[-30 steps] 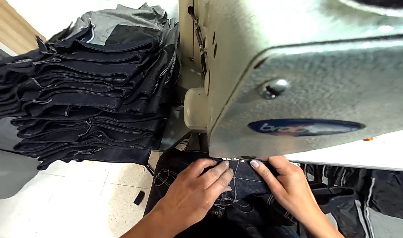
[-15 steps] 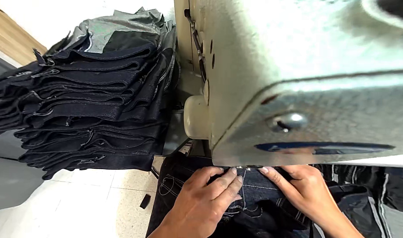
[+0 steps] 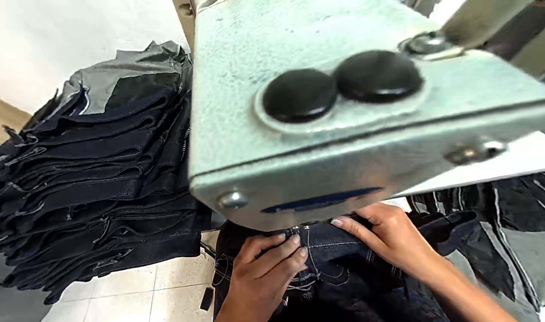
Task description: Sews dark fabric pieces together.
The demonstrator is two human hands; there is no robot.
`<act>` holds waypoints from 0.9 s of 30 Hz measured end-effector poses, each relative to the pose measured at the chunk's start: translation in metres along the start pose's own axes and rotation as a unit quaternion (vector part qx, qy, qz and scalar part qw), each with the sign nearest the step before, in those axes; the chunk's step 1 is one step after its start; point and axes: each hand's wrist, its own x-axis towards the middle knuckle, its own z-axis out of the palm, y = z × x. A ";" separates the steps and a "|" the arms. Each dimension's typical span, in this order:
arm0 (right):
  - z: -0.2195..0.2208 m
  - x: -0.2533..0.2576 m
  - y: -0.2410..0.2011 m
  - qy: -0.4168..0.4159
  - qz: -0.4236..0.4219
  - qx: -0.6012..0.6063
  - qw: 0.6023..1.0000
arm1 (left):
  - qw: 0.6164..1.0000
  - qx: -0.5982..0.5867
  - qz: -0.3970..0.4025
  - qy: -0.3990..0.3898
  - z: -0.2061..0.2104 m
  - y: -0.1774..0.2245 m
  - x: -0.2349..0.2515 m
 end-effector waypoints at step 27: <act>0.006 0.034 -0.014 -0.137 0.418 0.482 0.758 | 0.913 -0.055 -0.395 -0.087 -0.008 -0.007 0.055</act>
